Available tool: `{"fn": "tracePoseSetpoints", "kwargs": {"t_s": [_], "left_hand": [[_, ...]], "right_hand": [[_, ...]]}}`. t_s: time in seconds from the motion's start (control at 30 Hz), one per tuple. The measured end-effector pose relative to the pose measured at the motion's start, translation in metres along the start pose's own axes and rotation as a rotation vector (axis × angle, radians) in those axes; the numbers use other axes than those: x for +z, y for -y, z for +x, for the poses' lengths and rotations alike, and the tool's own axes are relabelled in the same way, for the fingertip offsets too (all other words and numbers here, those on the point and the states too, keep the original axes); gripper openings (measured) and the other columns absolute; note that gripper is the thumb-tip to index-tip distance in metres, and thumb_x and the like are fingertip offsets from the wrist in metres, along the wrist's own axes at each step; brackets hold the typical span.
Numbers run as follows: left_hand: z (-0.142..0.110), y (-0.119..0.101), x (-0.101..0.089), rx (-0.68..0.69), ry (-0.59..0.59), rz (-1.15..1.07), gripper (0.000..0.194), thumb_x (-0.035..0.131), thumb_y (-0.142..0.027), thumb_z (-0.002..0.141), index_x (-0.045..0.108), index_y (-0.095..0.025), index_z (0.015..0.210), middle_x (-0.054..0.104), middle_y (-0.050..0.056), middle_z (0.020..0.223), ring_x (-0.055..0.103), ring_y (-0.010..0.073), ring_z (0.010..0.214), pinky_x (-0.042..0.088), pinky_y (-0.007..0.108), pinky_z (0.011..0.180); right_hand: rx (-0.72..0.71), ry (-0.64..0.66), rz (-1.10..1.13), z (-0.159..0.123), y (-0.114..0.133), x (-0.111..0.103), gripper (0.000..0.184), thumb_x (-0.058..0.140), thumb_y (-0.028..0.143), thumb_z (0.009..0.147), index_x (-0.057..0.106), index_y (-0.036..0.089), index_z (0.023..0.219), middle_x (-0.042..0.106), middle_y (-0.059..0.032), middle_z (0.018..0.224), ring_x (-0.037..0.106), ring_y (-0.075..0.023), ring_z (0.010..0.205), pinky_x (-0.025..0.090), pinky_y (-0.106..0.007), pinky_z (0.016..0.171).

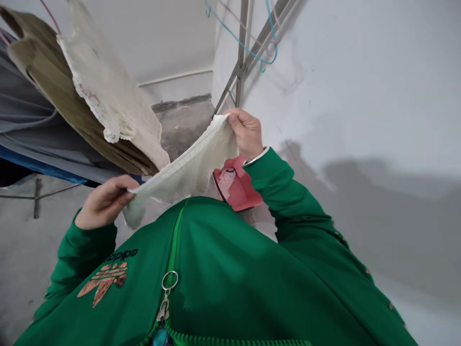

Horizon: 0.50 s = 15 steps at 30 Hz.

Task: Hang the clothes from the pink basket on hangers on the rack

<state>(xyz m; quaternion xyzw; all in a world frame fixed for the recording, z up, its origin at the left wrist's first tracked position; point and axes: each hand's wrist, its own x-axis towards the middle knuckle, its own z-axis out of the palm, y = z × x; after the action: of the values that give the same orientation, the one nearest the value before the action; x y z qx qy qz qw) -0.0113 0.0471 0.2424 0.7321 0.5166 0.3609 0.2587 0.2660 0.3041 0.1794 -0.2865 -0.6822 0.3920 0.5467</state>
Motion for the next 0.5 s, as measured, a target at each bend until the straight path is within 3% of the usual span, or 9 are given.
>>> {"fn": "tracePoseSetpoints", "kwargs": {"t_s": [0.07,0.17,0.27,0.33,0.4,0.5], "left_hand": [[0.014,-0.018,0.01,0.117,0.178,-0.034,0.012,0.049,-0.019,0.095,0.058,-0.018,0.103,0.066,0.007,0.091,0.063,0.0141,0.081,0.049,0.024,0.072],[0.042,-0.037,0.04,0.249,0.373,-0.069,0.014,0.044,-0.019,0.097,0.056,-0.017,0.104,0.067,0.01,0.095,0.064,0.0156,0.087,0.05,0.026,0.078],[0.069,-0.043,0.072,0.339,0.53,-0.118,0.018,0.039,-0.02,0.098,0.055,-0.016,0.105,0.066,0.013,0.101,0.063,0.0174,0.094,0.051,0.027,0.083],[0.081,-0.04,0.08,0.415,0.58,-0.122,0.023,0.036,-0.019,0.098,0.054,-0.015,0.113,0.066,0.015,0.106,0.063,0.0176,0.098,0.052,0.027,0.085],[0.089,-0.034,0.075,0.471,0.475,-0.014,0.032,0.033,-0.015,0.097,0.049,-0.016,0.125,0.064,0.014,0.112,0.062,0.0178,0.103,0.052,0.029,0.086],[0.099,-0.027,0.05,0.421,0.016,0.373,0.042,0.037,-0.015,0.095,0.043,-0.018,0.136,0.057,0.016,0.122,0.056,0.0234,0.114,0.049,0.04,0.093]], "right_hand": [[0.058,-0.092,0.097,0.006,-0.01,0.019,0.044,0.047,0.062,0.091,0.062,0.021,0.086,0.06,-0.0007,0.078,0.063,-0.0157,0.081,0.053,-0.036,0.077],[0.15,-0.098,0.239,0.018,-0.009,0.052,0.046,0.034,0.062,0.096,0.056,0.022,0.09,0.057,-0.0015,0.079,0.062,-0.0162,0.083,0.053,-0.034,0.071],[0.256,-0.071,0.535,0.029,0.01,0.084,0.034,0.037,0.049,0.098,0.049,0.022,0.08,0.051,0.001,0.073,0.056,-0.012,0.069,0.051,-0.029,0.066],[0.343,-0.024,0.823,0.031,0.028,0.099,0.03,0.038,0.036,0.099,0.044,0.022,0.073,0.046,0.0033,0.066,0.049,-0.009,0.06,0.048,-0.024,0.064],[0.436,0.045,1.055,0.028,0.044,0.109,0.03,0.036,0.029,0.098,0.041,0.021,0.07,0.042,0.0048,0.062,0.044,-0.0077,0.056,0.046,-0.021,0.061],[0.544,0.152,1.149,0.016,0.062,0.117,0.026,0.041,0.03,0.096,0.041,0.021,0.071,0.043,0.0054,0.063,0.046,-0.0075,0.057,0.046,-0.019,0.061]]}}
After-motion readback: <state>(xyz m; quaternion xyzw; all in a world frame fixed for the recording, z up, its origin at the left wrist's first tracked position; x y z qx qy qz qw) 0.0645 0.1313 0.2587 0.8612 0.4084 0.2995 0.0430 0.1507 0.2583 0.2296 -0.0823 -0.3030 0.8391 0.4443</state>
